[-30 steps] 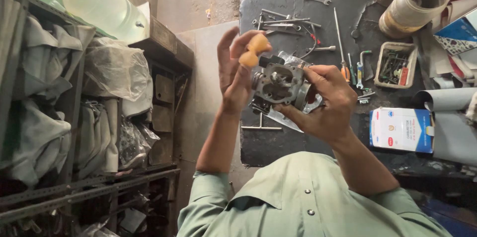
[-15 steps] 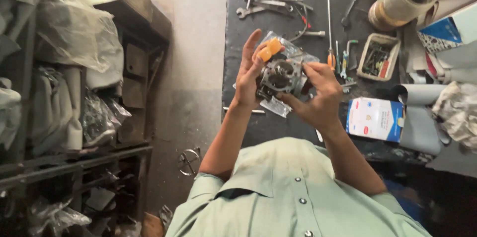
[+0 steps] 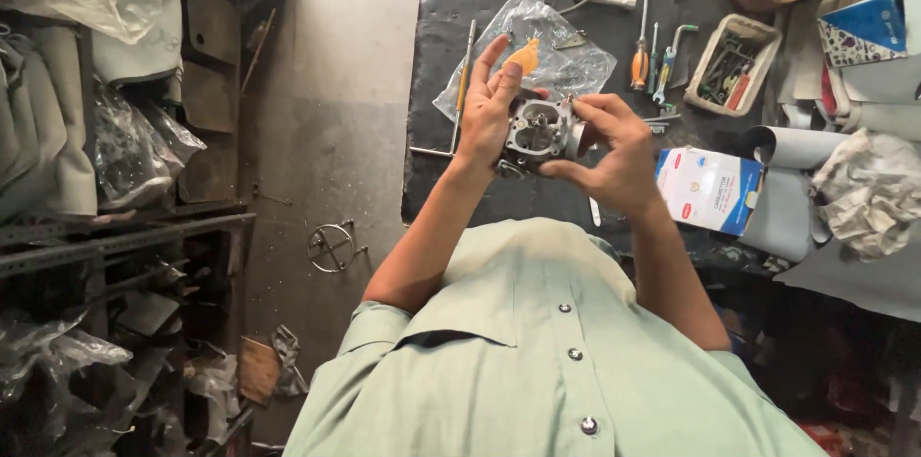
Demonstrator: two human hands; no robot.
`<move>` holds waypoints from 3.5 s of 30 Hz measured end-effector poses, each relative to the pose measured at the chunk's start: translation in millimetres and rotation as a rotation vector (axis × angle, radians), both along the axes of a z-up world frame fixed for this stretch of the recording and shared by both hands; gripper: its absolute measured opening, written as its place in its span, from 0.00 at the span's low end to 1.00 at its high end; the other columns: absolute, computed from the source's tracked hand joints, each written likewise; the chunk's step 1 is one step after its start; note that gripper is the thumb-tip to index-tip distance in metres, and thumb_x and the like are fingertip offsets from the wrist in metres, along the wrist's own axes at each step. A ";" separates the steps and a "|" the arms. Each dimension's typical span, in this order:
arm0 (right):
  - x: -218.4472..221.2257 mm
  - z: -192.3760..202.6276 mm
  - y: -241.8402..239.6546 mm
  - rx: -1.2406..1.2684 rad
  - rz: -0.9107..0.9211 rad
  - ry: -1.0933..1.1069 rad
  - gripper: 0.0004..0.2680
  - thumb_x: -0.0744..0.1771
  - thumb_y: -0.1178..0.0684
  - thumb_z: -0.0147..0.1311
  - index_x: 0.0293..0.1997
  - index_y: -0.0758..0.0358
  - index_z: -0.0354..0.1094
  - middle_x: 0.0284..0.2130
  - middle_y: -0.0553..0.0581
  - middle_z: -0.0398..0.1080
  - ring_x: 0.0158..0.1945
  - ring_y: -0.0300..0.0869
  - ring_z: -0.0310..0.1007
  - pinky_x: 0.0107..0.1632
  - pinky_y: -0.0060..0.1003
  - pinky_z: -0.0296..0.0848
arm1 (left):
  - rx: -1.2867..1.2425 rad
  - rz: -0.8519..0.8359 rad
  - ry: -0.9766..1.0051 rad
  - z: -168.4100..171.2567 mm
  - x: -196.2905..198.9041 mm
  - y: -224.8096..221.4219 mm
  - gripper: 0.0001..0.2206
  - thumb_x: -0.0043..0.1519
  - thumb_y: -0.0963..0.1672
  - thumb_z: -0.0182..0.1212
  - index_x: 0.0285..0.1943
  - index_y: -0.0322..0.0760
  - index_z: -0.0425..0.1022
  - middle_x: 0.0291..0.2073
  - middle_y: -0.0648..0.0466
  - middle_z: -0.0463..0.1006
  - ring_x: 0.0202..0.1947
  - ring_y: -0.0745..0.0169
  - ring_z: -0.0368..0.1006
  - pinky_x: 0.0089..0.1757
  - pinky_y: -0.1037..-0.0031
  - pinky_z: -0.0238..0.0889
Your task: The person assembles a carburetor by hand, inserting beige plastic components into the metal body, then attaching the float chamber and tightening screws. The person handles the carburetor body, plastic parts, and float chamber throughout the clip.
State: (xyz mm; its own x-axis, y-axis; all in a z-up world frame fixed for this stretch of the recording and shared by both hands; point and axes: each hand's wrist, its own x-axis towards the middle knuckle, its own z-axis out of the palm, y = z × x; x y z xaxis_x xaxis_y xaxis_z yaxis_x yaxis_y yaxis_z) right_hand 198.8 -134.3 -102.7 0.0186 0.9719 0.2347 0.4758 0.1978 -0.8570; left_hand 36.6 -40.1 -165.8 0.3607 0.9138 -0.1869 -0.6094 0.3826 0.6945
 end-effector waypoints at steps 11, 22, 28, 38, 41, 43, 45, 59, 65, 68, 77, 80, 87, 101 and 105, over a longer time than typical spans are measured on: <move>-15.6 85.9 -7.9 0.206 -0.064 -0.537 0.12 0.62 0.53 0.69 0.47 0.64 0.77 0.42 0.57 0.74 0.47 0.50 0.76 0.52 0.42 0.76 | 0.061 0.177 0.091 7.3 10.6 -13.6 0.30 0.69 0.48 0.57 0.77 0.36 0.49 0.54 0.43 0.68 0.41 0.61 0.78 0.39 0.71 0.79; -33.9 84.7 -1.1 0.164 -0.065 -0.687 0.10 0.63 0.57 0.65 0.46 0.65 0.77 0.41 0.58 0.74 0.42 0.49 0.76 0.46 0.41 0.75 | 0.102 0.237 0.091 2.3 7.5 -13.2 0.31 0.68 0.48 0.58 0.77 0.35 0.50 0.56 0.44 0.66 0.42 0.62 0.78 0.39 0.73 0.79; -35.7 79.9 0.3 0.161 -0.059 -0.671 0.06 0.63 0.58 0.64 0.41 0.64 0.77 0.38 0.57 0.74 0.39 0.48 0.76 0.43 0.41 0.75 | 0.133 0.221 0.063 4.7 6.5 -12.8 0.30 0.69 0.48 0.58 0.77 0.36 0.50 0.57 0.44 0.66 0.42 0.63 0.78 0.40 0.73 0.79; 8.7 58.5 5.2 0.133 -0.104 0.189 0.04 0.68 0.67 0.56 0.45 0.72 0.75 0.39 0.61 0.76 0.40 0.41 0.79 0.44 0.33 0.80 | 0.057 0.120 -0.124 -1.4 4.5 -17.7 0.28 0.72 0.48 0.54 0.78 0.36 0.48 0.55 0.42 0.70 0.41 0.61 0.79 0.38 0.72 0.79; 17.3 54.6 16.8 0.069 -0.106 0.423 0.04 0.69 0.68 0.53 0.45 0.74 0.74 0.37 0.61 0.77 0.41 0.41 0.82 0.49 0.34 0.83 | -0.044 0.024 -0.183 5.1 3.6 -23.1 0.27 0.72 0.48 0.52 0.78 0.41 0.49 0.51 0.39 0.72 0.37 0.59 0.80 0.35 0.70 0.79; 18.5 53.2 22.6 0.023 -0.122 0.477 0.04 0.69 0.68 0.52 0.45 0.74 0.74 0.38 0.62 0.78 0.42 0.42 0.82 0.50 0.36 0.84 | -0.097 -0.032 -0.216 12.0 2.8 -27.2 0.27 0.71 0.49 0.52 0.78 0.45 0.49 0.49 0.38 0.72 0.35 0.57 0.80 0.33 0.68 0.79; 20.2 47.5 25.8 0.019 -0.090 0.521 0.04 0.69 0.68 0.54 0.45 0.73 0.73 0.38 0.61 0.78 0.41 0.42 0.82 0.48 0.36 0.84 | -0.157 -0.122 -0.343 15.5 3.0 -31.3 0.26 0.72 0.50 0.51 0.78 0.47 0.50 0.56 0.39 0.70 0.39 0.56 0.80 0.35 0.66 0.79; 10.0 51.0 29.7 0.144 -0.090 0.059 0.04 0.68 0.65 0.68 0.44 0.71 0.77 0.38 0.57 0.78 0.40 0.37 0.79 0.46 0.28 0.79 | -0.131 -0.235 -0.407 47.3 1.7 -47.1 0.25 0.75 0.48 0.50 0.80 0.48 0.49 0.46 0.39 0.78 0.36 0.56 0.81 0.35 0.68 0.78; 9.4 61.7 29.4 0.146 -0.073 -0.008 0.04 0.67 0.65 0.67 0.43 0.71 0.77 0.40 0.59 0.78 0.43 0.39 0.81 0.48 0.29 0.81 | -0.125 -0.201 -0.373 56.6 6.1 -47.6 0.26 0.74 0.46 0.50 0.80 0.45 0.47 0.51 0.44 0.77 0.40 0.59 0.81 0.38 0.68 0.79; 11.4 60.3 30.5 0.055 -0.092 0.028 0.05 0.67 0.64 0.68 0.38 0.70 0.73 0.38 0.58 0.79 0.42 0.38 0.82 0.47 0.29 0.81 | -0.117 -0.183 -0.365 56.0 7.6 -48.6 0.28 0.73 0.46 0.52 0.81 0.43 0.47 0.56 0.46 0.75 0.43 0.61 0.80 0.39 0.68 0.79; 13.2 65.8 32.6 -0.061 -0.154 0.078 0.08 0.66 0.62 0.69 0.33 0.67 0.70 0.33 0.57 0.79 0.34 0.32 0.78 0.35 0.26 0.76 | -0.078 -0.166 -0.347 48.6 12.1 -51.3 0.30 0.72 0.45 0.55 0.81 0.41 0.46 0.60 0.45 0.73 0.45 0.61 0.79 0.42 0.68 0.79; 12.3 70.6 31.2 -0.059 -0.176 -0.040 0.08 0.65 0.62 0.70 0.33 0.67 0.71 0.31 0.57 0.79 0.32 0.31 0.76 0.34 0.25 0.74 | -0.072 -0.167 -0.342 46.2 13.1 -52.1 0.30 0.72 0.45 0.55 0.81 0.40 0.46 0.60 0.45 0.72 0.46 0.60 0.79 0.43 0.68 0.78; 11.3 83.8 31.3 -0.029 -0.120 -0.108 0.07 0.66 0.61 0.68 0.36 0.68 0.70 0.34 0.57 0.79 0.38 0.34 0.81 0.41 0.28 0.79 | -0.058 -0.183 -0.322 45.8 15.2 -52.6 0.31 0.71 0.44 0.55 0.81 0.42 0.44 0.60 0.43 0.70 0.47 0.60 0.79 0.43 0.67 0.79; 5.2 71.6 21.8 0.093 -0.220 -0.118 0.11 0.67 0.63 0.69 0.31 0.66 0.65 0.29 0.59 0.77 0.35 0.34 0.78 0.35 0.27 0.73 | -0.030 -0.166 -0.327 52.3 11.9 -51.5 0.31 0.70 0.43 0.58 0.81 0.39 0.45 0.64 0.42 0.68 0.47 0.59 0.78 0.44 0.67 0.78; 3.7 62.6 18.5 0.144 -0.231 0.048 0.12 0.68 0.66 0.68 0.32 0.65 0.64 0.33 0.60 0.79 0.37 0.34 0.77 0.37 0.27 0.73 | 0.106 -0.151 -0.177 50.9 8.7 -45.2 0.32 0.70 0.42 0.60 0.81 0.35 0.48 0.64 0.41 0.70 0.47 0.59 0.78 0.50 0.69 0.74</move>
State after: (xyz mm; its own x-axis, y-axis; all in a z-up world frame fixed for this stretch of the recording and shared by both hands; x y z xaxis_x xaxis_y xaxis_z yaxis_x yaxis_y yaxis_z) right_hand 202.6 -115.8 -40.1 0.2507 0.8973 0.3634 0.4821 0.2098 -0.8506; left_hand 45.3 -85.3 -114.9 0.5130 0.8583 -0.0145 -0.6664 0.4088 0.6235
